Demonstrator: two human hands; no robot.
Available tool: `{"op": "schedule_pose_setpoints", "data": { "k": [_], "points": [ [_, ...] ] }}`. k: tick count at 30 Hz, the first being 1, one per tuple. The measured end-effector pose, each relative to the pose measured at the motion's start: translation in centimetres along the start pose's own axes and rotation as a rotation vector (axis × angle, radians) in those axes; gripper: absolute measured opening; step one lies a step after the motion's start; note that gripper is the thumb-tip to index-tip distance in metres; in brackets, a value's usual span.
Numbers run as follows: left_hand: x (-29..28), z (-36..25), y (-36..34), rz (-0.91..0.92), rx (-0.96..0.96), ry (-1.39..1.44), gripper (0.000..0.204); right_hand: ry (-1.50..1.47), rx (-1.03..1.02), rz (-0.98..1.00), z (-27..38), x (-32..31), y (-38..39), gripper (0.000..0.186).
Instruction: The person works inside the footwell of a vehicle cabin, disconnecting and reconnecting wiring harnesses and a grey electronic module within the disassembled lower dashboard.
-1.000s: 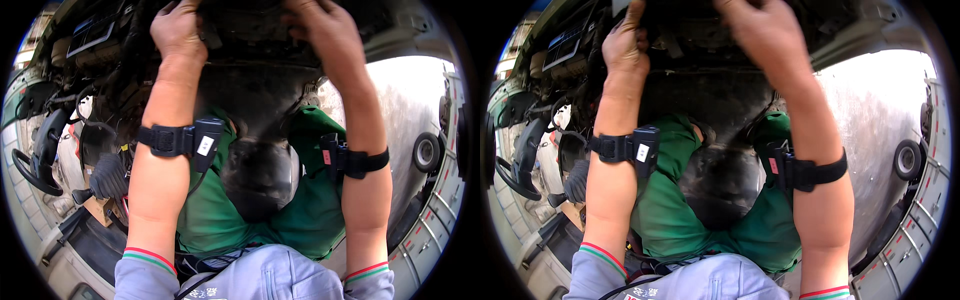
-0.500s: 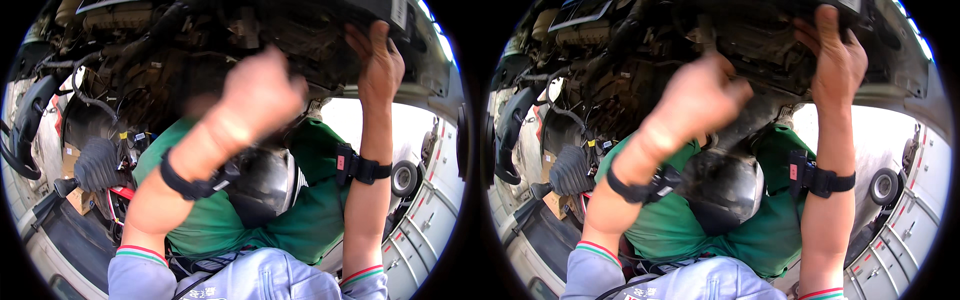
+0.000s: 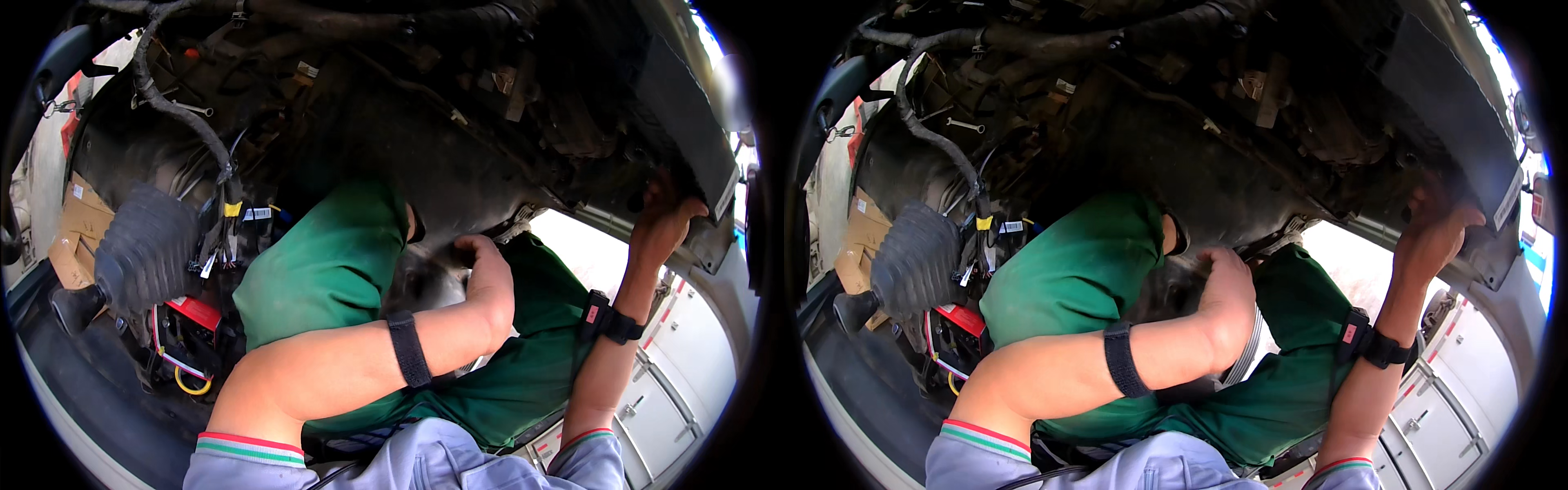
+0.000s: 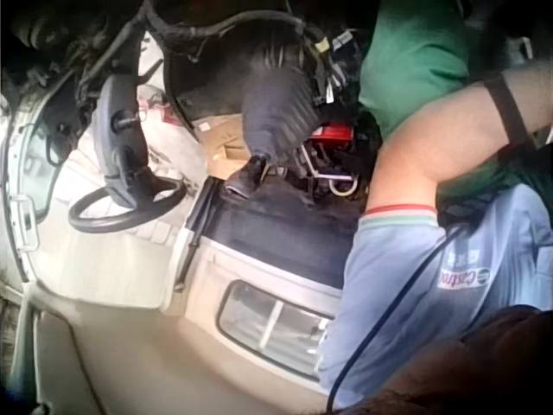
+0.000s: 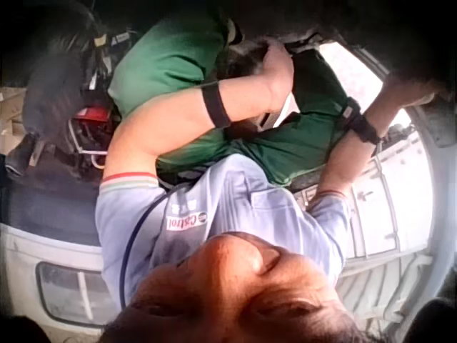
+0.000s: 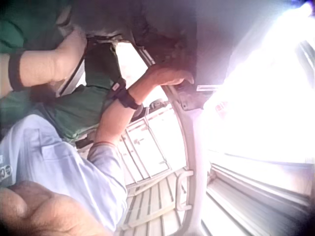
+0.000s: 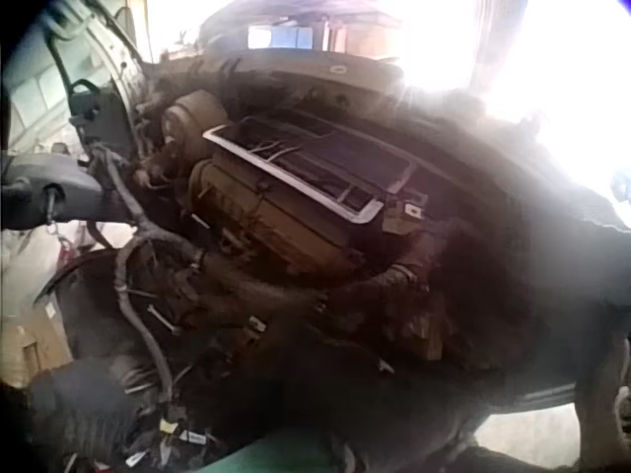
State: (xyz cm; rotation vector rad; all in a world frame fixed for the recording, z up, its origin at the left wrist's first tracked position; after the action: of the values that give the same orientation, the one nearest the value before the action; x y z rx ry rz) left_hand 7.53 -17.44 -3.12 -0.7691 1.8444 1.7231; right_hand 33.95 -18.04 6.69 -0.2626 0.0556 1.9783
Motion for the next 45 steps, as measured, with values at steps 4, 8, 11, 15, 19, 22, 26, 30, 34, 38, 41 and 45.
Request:
{"op": "schedule_pose_setpoints", "data": {
  "k": [4, 8, 11, 15, 19, 22, 26, 30, 34, 38, 41, 45],
  "points": [
    [0.7, 2.5, 0.6, 0.108, -0.011, -0.001, 0.047, -0.058, -0.036, 0.017, 0.5, 0.4, -0.3, 0.086],
    [1.2, 2.1, 0.9, 0.178, 0.035, -0.061, 0.049, -0.088, -0.064, 0.008, 0.9, 0.4, -0.5, 0.084],
    [1.0, 1.6, 0.7, 0.111, 0.023, -0.029, 0.051, -0.06, -0.084, 0.004, 1.2, 0.9, -0.2, 0.082],
    [0.8, 1.7, 0.7, 0.12, 0.01, -0.048, 0.052, -0.026, -0.101, 0.03, 1.0, 0.2, -0.6, 0.083],
    [0.4, 1.9, 0.9, 0.142, 0.054, -0.053, 0.053, -0.042, -0.071, 0.022, 0.8, -0.7, -0.9, 0.083],
    [0.3, 2.1, 1.0, 0.129, 0.042, -0.017, 0.053, -0.055, -0.044, -0.008, 0.6, -0.7, -0.7, 0.083],
    [1.0, 2.2, 0.5, 0.123, -0.024, -0.089, 0.051, -0.028, -0.061, -0.034, 0.9, -0.1, -0.1, 0.084],
    [0.6, 2.1, 0.9, 0.119, -0.017, -0.079, 0.047, -0.04, -0.04, -0.049, 0.7, -0.4, -0.2, 0.085],
    [0.6, 2.0, 0.7, 0.176, -0.071, -0.184, 0.047, -0.049, -0.048, -0.01, 0.7, -0.1, -0.2, 0.085],
    [1.3, 1.7, 0.4, 0.12, -0.021, -0.118, 0.048, -0.049, -0.051, -0.007, 0.9, 0.3, -0.1, 0.086],
    [1.1, 1.9, 0.7, 0.122, -0.019, -0.105, 0.048, -0.04, -0.048, -0.003, 1.1, 0.5, 0.1, 0.088],
    [1.0, 2.2, 0.8, 0.132, -0.022, -0.081, 0.048, -0.035, -0.032, 0.048, 1.0, 0.5, -0.2, 0.089]
  ]
}}
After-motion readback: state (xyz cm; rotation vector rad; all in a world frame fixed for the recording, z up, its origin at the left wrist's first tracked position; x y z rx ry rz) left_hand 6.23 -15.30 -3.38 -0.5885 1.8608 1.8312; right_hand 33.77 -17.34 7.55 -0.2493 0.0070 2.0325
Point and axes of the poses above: each hand's wrist, its own y-axis away from the middle knuckle, its own x-axis out of the palm, z = x × y, the point moved 6 cm from there along -y, towards the middle knuckle
